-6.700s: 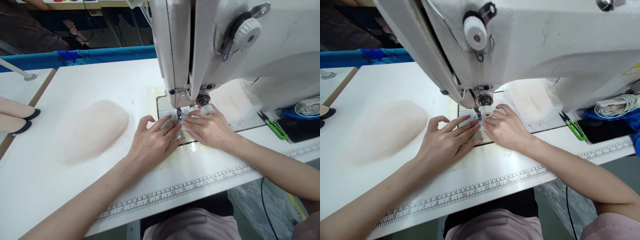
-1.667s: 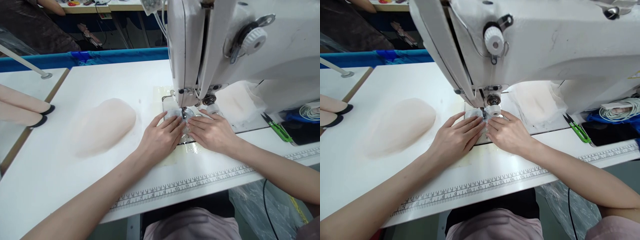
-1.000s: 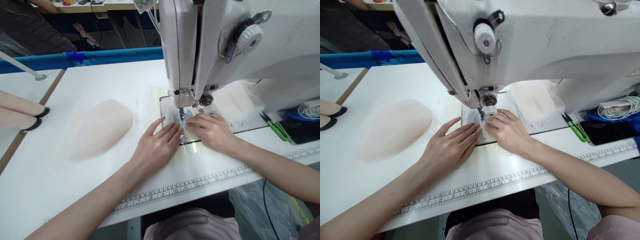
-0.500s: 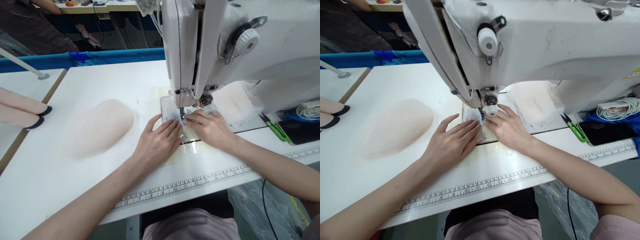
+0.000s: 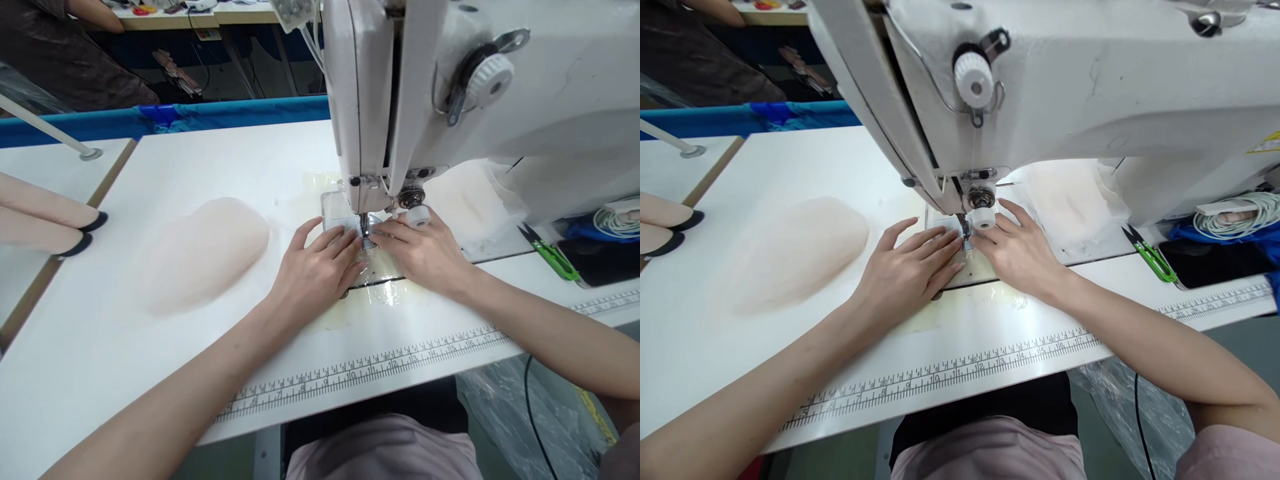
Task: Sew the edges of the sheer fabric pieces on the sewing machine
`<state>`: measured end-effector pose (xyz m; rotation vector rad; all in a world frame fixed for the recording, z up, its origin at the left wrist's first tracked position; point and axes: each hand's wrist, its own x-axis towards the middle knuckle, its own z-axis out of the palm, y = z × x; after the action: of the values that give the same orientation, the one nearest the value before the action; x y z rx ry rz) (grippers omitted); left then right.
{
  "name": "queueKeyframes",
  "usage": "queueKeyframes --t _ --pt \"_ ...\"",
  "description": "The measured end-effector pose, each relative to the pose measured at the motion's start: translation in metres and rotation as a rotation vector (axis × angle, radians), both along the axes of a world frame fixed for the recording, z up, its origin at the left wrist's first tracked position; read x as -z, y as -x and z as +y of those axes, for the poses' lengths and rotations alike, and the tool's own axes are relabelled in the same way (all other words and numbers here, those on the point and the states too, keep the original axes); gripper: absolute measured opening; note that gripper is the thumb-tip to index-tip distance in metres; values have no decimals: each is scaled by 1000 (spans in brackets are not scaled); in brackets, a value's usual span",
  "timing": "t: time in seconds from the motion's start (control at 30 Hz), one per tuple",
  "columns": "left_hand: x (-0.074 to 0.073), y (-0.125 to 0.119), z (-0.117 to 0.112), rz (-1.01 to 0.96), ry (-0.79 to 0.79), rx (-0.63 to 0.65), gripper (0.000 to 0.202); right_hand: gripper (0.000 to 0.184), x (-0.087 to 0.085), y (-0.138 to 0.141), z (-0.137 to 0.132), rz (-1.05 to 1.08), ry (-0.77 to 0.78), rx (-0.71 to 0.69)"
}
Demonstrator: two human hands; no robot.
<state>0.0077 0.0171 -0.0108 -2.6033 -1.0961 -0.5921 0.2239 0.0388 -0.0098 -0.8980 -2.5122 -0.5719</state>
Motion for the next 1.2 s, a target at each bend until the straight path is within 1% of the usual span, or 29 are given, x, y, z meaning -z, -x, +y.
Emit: queueKeyframes --t 0.1,0.2,0.27,0.33,0.4,0.47,0.5,0.53,0.57,0.6,0.63,0.67,0.7,0.73,0.77,0.83,0.9,0.97,1.03,1.1,1.2 --pt "1 1 2 -13 54 -49 35 32 -3 -1 -1 20 4 9" --pt "3 2 5 -49 110 -158 38 31 -5 -1 -2 43 40 2" --pt "2 4 9 -60 149 -215 36 30 -5 -1 -3 62 87 -5" --pt "-6 9 12 -50 205 -241 34 32 -5 -1 -4 101 161 -27" --pt "-22 16 12 -29 313 -242 33 35 -6 0 -8 186 271 -90" --pt "-45 27 8 -32 531 -211 32 40 -13 3 -13 299 440 -202" --pt "-58 33 4 -58 688 -179 33 46 -18 5 -16 346 556 -253" --pt "-70 40 0 -104 826 -149 34 55 -25 9 -19 368 698 -284" --pt "-81 45 -4 -151 915 -125 34 65 -32 13 -21 378 857 -289" --pt "-90 51 -8 -180 978 -107 34 73 -39 18 -23 383 1032 -284" --pt "-98 55 -11 -204 1012 -92 34 75 -46 24 -25 403 1207 -284" --pt "-104 59 -14 -216 1032 -76 33 69 -52 30 -25 448 1372 -293" --pt "-108 63 -17 -227 1047 -60 33 57 -57 37 -25 510 1513 -314" --pt "-111 67 -20 -242 1058 -43 33 44 -61 43 -24 579 1620 -341" --pt "-114 71 -22 -262 1061 -30 33 34 -63 50 -23 645 1691 -365" --pt "-117 81 -26 -301 1053 -30 35 30 -67 64 -21 736 1738 -390" --pt "-118 94 -32 -338 1032 -55 38 25 -70 78 -21 781 1726 -400" --pt "-116 108 -38 -403 1033 -78 36 19 -72 91 -22 811 1700 -410" --pt "-110 124 -45 -503 1080 -85 28 17 -75 103 -24 820 1670 -414" --pt "-102 141 -53 -599 1166 -85 19 17 -77 112 -26 798 1640 -407" --pt "-87 166 -66 -665 1259 -126 18 17 -81 122 -26 753 1609 -403"
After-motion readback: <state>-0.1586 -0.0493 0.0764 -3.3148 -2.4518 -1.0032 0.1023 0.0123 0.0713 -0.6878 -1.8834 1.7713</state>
